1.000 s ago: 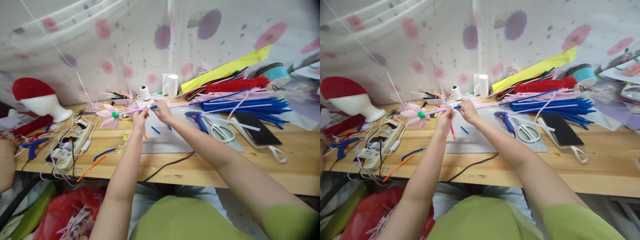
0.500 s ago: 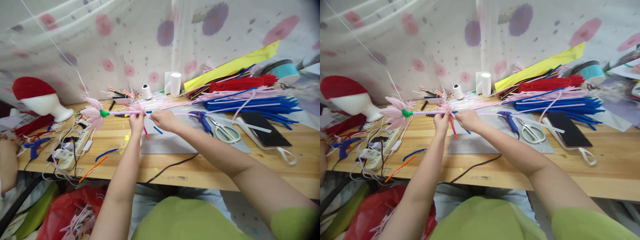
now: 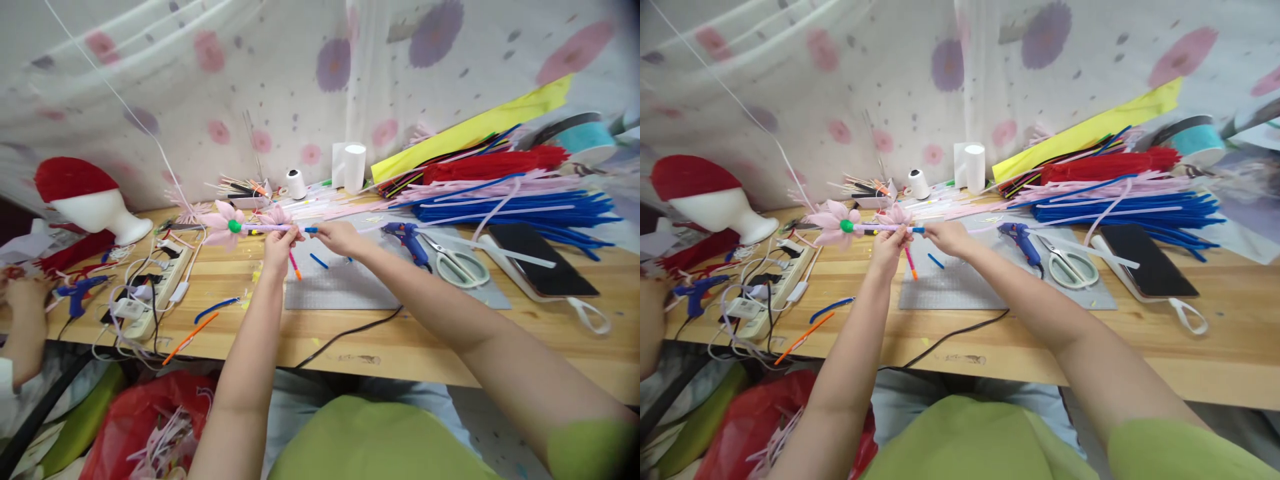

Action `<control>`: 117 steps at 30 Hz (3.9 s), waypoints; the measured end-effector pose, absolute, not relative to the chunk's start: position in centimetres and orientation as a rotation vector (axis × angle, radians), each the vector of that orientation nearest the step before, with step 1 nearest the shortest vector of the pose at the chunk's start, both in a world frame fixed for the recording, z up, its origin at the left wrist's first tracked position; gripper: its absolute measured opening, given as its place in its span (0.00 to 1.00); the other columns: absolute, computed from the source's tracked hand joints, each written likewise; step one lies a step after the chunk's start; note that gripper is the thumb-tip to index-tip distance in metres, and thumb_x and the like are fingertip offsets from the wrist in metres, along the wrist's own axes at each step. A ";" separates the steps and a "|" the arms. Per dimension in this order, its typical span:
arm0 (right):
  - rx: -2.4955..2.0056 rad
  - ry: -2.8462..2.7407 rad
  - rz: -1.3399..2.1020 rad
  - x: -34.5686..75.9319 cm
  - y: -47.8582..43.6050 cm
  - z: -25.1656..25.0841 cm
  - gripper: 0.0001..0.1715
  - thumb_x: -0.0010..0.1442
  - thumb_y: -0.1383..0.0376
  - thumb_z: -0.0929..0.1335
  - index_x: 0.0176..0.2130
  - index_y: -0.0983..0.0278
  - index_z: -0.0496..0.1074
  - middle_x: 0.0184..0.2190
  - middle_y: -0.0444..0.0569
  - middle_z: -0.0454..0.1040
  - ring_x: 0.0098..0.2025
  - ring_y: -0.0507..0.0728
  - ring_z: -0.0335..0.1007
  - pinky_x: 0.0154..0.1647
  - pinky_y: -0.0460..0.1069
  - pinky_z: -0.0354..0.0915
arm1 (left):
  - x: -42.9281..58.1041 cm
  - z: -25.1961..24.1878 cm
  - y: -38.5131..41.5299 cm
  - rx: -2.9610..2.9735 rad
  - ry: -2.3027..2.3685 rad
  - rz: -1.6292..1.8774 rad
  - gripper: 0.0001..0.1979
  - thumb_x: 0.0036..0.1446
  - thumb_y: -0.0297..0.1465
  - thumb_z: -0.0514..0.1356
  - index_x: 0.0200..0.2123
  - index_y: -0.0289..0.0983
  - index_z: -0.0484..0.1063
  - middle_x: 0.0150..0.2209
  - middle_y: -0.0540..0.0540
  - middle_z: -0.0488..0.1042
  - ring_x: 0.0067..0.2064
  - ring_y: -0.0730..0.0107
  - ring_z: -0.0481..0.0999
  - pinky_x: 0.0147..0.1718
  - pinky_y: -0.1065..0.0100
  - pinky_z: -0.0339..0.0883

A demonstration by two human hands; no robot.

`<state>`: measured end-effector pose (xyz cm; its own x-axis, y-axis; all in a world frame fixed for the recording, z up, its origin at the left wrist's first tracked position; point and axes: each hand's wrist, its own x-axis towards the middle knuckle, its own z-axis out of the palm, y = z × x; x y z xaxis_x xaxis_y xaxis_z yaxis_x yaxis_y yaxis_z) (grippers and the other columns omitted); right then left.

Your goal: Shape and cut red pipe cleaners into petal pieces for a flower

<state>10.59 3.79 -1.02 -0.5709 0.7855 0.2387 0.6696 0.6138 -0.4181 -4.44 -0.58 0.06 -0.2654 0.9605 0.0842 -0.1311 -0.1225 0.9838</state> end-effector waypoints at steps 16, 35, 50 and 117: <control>-1.226 -2.366 0.188 11.5 4.6 1.4 0.21 0.63 0.56 0.55 0.37 0.61 0.71 0.37 0.46 0.75 0.39 0.53 0.67 0.31 0.46 0.50 | -4.9 -0.2 -0.5 1.197 1.316 1.444 0.11 0.42 0.35 0.64 0.19 0.33 0.69 0.17 0.49 0.69 0.20 0.78 0.66 0.20 0.74 0.54; -1.219 -2.357 0.302 11.5 4.0 0.7 0.18 0.62 0.60 0.56 0.38 0.62 0.71 0.38 0.46 0.74 0.40 0.53 0.67 0.34 0.45 0.52 | -5.1 -1.5 -0.7 1.178 1.309 1.494 0.11 0.44 0.34 0.63 0.21 0.33 0.67 0.17 0.51 0.69 0.20 0.79 0.67 0.22 0.75 0.56; -1.205 -2.441 0.128 10.7 1.4 2.3 0.20 0.63 0.59 0.54 0.37 0.63 0.71 0.36 0.48 0.75 0.37 0.54 0.67 0.30 0.46 0.49 | -5.2 -1.7 -0.6 1.145 1.352 1.671 0.11 0.44 0.35 0.64 0.23 0.35 0.65 0.20 0.51 0.70 0.24 0.77 0.70 0.21 0.75 0.57; -0.979 -2.295 0.367 12.0 2.7 0.5 0.12 0.57 0.61 0.63 0.32 0.63 0.73 0.29 0.46 0.74 0.32 0.52 0.65 0.30 0.45 0.52 | -3.0 -2.1 -1.2 1.037 1.341 1.642 0.17 0.46 0.42 0.60 0.28 0.32 0.66 0.30 0.41 0.75 0.30 0.68 0.77 0.22 0.72 0.68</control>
<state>12.04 2.67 0.47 -0.5406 0.7256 0.4257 0.5566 0.6880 -0.4658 -3.00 -1.16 -2.09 -0.3799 0.9169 0.1223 -0.0635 -0.1578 0.9854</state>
